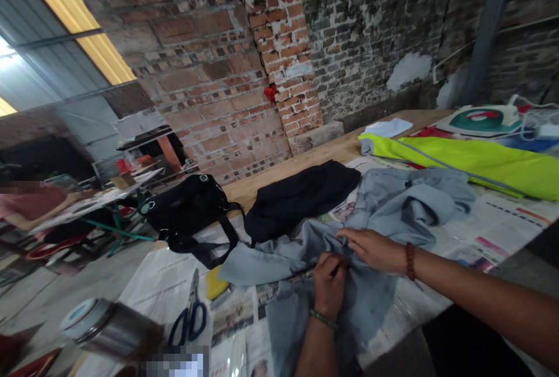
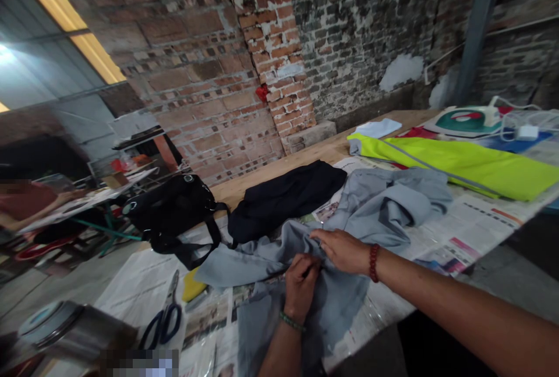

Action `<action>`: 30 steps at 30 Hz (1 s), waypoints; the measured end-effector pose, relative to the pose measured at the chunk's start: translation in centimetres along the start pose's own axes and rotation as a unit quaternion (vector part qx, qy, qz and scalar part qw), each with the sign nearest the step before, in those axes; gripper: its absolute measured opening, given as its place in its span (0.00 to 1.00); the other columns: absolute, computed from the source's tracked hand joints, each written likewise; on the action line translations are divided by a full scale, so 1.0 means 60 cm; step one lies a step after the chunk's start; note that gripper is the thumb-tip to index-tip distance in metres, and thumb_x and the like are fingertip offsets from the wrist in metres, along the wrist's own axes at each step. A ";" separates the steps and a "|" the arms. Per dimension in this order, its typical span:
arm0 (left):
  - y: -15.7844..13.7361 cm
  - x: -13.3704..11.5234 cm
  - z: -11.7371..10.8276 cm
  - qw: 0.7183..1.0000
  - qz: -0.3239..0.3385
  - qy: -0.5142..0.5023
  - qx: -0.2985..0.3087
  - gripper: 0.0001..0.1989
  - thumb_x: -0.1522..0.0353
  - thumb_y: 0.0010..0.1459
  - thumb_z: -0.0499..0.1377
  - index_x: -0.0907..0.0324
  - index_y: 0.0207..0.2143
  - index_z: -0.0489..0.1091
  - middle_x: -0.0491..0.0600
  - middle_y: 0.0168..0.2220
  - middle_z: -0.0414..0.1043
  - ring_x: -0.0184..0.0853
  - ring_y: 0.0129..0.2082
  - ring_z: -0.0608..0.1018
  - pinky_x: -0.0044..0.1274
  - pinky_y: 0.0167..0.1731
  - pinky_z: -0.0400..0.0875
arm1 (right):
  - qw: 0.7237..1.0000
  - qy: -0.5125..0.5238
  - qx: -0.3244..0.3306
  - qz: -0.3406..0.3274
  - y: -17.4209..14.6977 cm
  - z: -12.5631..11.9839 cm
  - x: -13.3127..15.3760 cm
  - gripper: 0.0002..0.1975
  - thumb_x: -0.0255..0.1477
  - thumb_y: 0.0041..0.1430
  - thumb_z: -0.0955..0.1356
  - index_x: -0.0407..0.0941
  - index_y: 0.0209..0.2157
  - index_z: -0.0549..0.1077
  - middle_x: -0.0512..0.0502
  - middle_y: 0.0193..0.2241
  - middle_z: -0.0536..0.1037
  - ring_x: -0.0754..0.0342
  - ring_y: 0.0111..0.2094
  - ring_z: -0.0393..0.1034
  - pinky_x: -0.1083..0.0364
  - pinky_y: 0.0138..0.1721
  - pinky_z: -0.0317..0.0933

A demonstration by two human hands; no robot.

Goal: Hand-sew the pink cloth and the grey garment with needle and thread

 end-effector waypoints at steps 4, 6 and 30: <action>-0.002 0.005 -0.001 1.000 0.010 0.004 -0.009 0.08 0.74 0.52 0.55 0.59 0.26 0.74 0.48 0.27 0.70 0.32 0.29 0.72 0.22 0.31 0.67 | 0.998 0.053 0.032 0.023 0.009 0.014 -0.009 0.18 0.23 0.56 0.57 0.42 0.48 0.64 0.47 0.28 0.73 0.56 0.31 0.67 0.57 0.34 0.60; -0.002 0.008 -0.002 1.000 0.008 0.004 -0.017 0.08 0.73 0.52 0.55 0.59 0.25 0.74 0.48 0.26 0.70 0.32 0.28 0.71 0.22 0.30 0.67 | 0.997 0.060 0.041 0.023 0.009 0.024 -0.009 0.17 0.23 0.55 0.58 0.42 0.46 0.65 0.50 0.25 0.72 0.57 0.28 0.66 0.59 0.31 0.60; -0.004 0.062 0.009 0.971 -0.209 -0.113 -0.010 0.16 0.62 0.46 0.59 0.61 0.12 0.64 0.40 0.18 0.54 0.27 0.23 0.59 0.20 0.26 0.56 | 0.990 -0.042 -0.123 0.049 -0.070 0.099 -0.036 0.31 0.20 0.45 0.61 0.44 0.55 0.57 0.41 0.48 0.69 0.49 0.49 0.62 0.46 0.50 0.55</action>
Point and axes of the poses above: each hand's wrist, its own y-axis towards the middle knuckle, its own z-axis out of the palm, x = y × z, the point moved 6 cm from there along y, towards the middle knuckle
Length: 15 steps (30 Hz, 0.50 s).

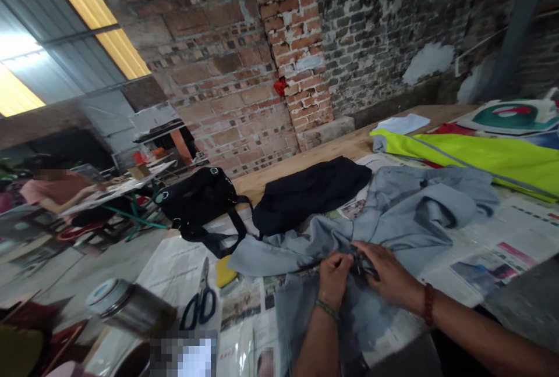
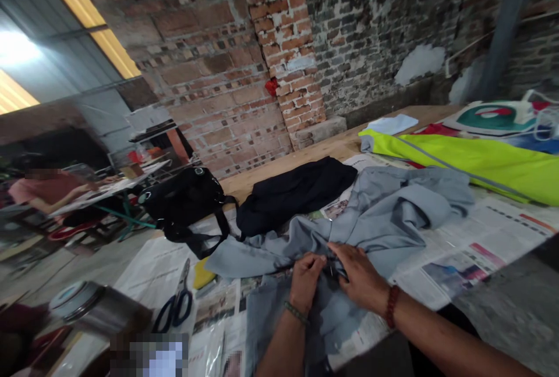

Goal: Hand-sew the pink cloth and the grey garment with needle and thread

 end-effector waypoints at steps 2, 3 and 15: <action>0.000 0.001 0.004 1.000 0.000 -0.005 0.008 0.16 0.62 0.46 0.59 0.61 0.12 0.63 0.40 0.18 0.54 0.27 0.22 0.59 0.20 0.25 0.55 | 0.999 -0.007 0.004 -0.045 -0.005 -0.003 0.001 0.29 0.21 0.48 0.61 0.45 0.55 0.58 0.42 0.50 0.68 0.49 0.51 0.61 0.47 0.51 0.56; 0.000 0.002 0.006 1.000 -0.002 -0.009 0.014 0.16 0.62 0.47 0.58 0.61 0.13 0.63 0.40 0.18 0.54 0.27 0.22 0.58 0.20 0.25 0.55 | 0.998 -0.015 0.002 -0.067 -0.007 -0.006 0.004 0.27 0.22 0.51 0.61 0.46 0.55 0.59 0.43 0.49 0.68 0.50 0.51 0.61 0.48 0.50 0.56; -0.030 0.020 0.020 1.000 -0.028 -0.004 0.000 0.12 0.67 0.49 0.55 0.63 0.17 0.70 0.42 0.17 0.60 0.27 0.20 0.63 0.20 0.23 0.60 | 0.969 -0.071 -0.118 -0.206 -0.037 -0.005 0.000 0.13 0.31 0.61 0.58 0.46 0.36 0.73 0.47 0.32 0.78 0.54 0.34 0.72 0.54 0.39 0.63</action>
Point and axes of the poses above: each hand's wrist, its own y-axis towards the middle knuckle, its own z-axis out of the palm, x = y × z, the point moved 6 cm from there along y, towards the middle knuckle
